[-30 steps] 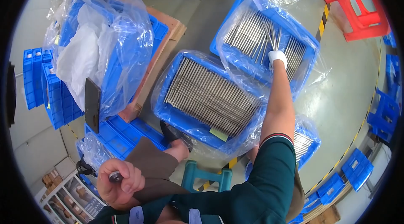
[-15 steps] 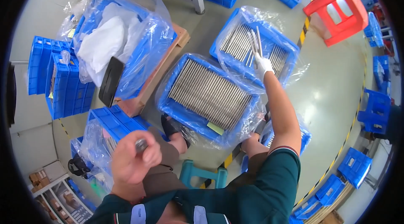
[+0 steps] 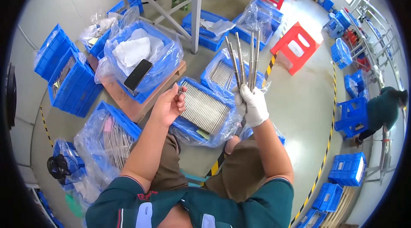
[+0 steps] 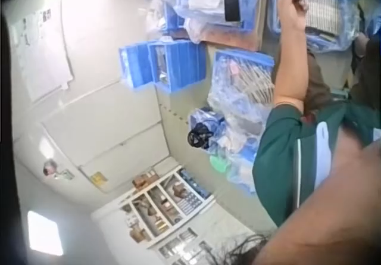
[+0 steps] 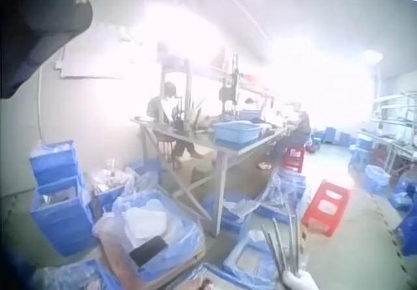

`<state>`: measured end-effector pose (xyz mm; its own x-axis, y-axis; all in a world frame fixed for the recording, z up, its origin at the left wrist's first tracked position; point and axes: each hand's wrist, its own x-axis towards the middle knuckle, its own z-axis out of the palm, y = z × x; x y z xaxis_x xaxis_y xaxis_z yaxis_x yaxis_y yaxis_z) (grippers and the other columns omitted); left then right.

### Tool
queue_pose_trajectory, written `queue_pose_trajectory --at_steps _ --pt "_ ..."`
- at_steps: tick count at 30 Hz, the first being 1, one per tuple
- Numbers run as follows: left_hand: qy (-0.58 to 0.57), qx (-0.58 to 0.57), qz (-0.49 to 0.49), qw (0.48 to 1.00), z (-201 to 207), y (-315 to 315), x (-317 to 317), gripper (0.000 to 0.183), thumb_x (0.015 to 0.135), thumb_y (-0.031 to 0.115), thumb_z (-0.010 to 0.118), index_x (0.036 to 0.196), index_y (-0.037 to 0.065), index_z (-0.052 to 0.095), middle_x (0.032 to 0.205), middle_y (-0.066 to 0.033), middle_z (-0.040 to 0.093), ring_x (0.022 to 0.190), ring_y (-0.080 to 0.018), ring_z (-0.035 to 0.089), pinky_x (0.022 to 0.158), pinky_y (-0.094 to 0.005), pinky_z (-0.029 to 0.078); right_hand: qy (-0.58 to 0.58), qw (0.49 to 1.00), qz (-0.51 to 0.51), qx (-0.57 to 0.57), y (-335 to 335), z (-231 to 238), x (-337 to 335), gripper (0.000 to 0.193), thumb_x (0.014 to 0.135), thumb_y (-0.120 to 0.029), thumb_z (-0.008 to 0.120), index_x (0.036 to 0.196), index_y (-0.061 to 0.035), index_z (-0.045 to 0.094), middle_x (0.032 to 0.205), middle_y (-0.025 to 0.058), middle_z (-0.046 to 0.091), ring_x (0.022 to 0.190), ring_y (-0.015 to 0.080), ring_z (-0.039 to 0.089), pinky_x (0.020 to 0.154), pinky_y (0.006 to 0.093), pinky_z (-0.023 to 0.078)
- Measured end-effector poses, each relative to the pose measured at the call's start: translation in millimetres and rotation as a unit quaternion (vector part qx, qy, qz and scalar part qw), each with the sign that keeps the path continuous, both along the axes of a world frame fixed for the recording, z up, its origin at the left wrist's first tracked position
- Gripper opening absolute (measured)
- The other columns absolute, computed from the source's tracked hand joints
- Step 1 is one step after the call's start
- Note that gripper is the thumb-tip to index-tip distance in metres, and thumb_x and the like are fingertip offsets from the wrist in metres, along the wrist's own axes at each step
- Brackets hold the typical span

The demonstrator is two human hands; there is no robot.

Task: Picking up metal rods one by one and arranging them neatly into a blue plastic tray within a factory setting.

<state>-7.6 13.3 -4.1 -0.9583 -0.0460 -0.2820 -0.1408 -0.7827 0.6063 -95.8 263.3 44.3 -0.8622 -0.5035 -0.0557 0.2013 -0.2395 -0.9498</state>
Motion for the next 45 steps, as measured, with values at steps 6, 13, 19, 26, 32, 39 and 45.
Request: queue_pose_trajectory --at_steps 6,13,19,26,32,39,45 --pt "-0.007 -0.004 0.016 1.0 -16 -3 1 0.031 0.088 0.034 0.059 0.094 0.003 0.058 0.065 0.0007 0.052 0.054 -0.0093 0.044 0.05 -0.0225 0.036 -0.118 0.99 0.027 -0.078 -1 -8 42 0.035 0.092 -0.038 0.05 0.091 -0.003 0.055 0.057 0.0018 0.048 0.037 0.0078 0.034 0.035 0.0225 0.025" --pt "0.014 -0.021 0.037 0.999 -14 -8 9 0.033 0.087 0.035 0.061 0.093 0.003 0.058 0.066 0.0012 0.052 0.055 -0.0077 0.044 0.049 -0.0216 0.036 -0.106 0.993 -0.029 -0.045 -1 -13 54 0.03 0.089 -0.032 0.057 0.087 -0.0029 0.054 0.057 0.0026 0.048 0.037 0.009 0.038 0.035 0.0215 0.028" --pt "0.126 -0.071 0.013 0.989 16 3 12 0.032 0.09 0.03 0.056 0.101 0.0 0.057 0.072 -0.0002 0.052 0.06 -0.0077 0.046 0.054 -0.0208 0.038 -0.015 0.988 -0.067 0.137 -3 -19 55 0.013 0.084 -0.014 0.061 0.077 -0.0053 0.055 0.056 0.0014 0.052 0.043 0.006 0.042 0.039 0.0201 0.03" --pt "0.16 -0.057 -0.005 0.985 15 8 14 0.034 0.09 0.03 0.056 0.101 -0.002 0.058 0.069 -0.0011 0.052 0.059 -0.0086 0.045 0.055 -0.0217 0.037 0.02 0.97 -0.025 0.24 -13 -26 65 0.011 0.084 -0.012 0.061 0.086 -0.001 0.06 0.061 0.0008 0.056 0.049 0.006 0.048 0.046 0.0211 0.039" --pt "0.165 -0.068 -0.018 0.984 14 5 17 0.032 0.09 0.028 0.057 0.099 -0.003 0.06 0.067 -0.0013 0.054 0.059 -0.0088 0.046 0.054 -0.0207 0.037 0.013 0.967 -0.034 0.251 -15 -24 67 0.015 0.082 -0.012 0.062 0.092 0.0002 0.061 0.064 0.0019 0.056 0.054 0.0065 0.052 0.052 0.0236 0.043" --pt "0.146 -0.163 -0.024 0.975 14 13 18 0.025 0.087 0.019 0.061 0.103 -0.001 0.061 0.07 -0.0011 0.055 0.062 -0.0088 0.048 0.058 -0.0202 0.04 0.074 0.963 -0.065 0.25 -18 -34 64 0.019 0.082 -0.014 0.062 0.092 0.0014 0.061 0.065 0.0041 0.058 0.053 0.0078 0.054 0.052 0.0243 0.044" --pt "0.163 -0.205 -0.006 0.965 17 13 21 0.025 0.087 0.013 0.061 0.106 -0.002 0.06 0.073 -0.0019 0.057 0.064 -0.008 0.05 0.061 -0.0198 0.042 0.101 0.955 -0.104 0.258 -22 -34 62 0.022 0.082 -0.019 0.064 0.089 0.0015 0.061 0.061 0.0069 0.058 0.051 0.0106 0.055 0.051 0.0261 0.044"
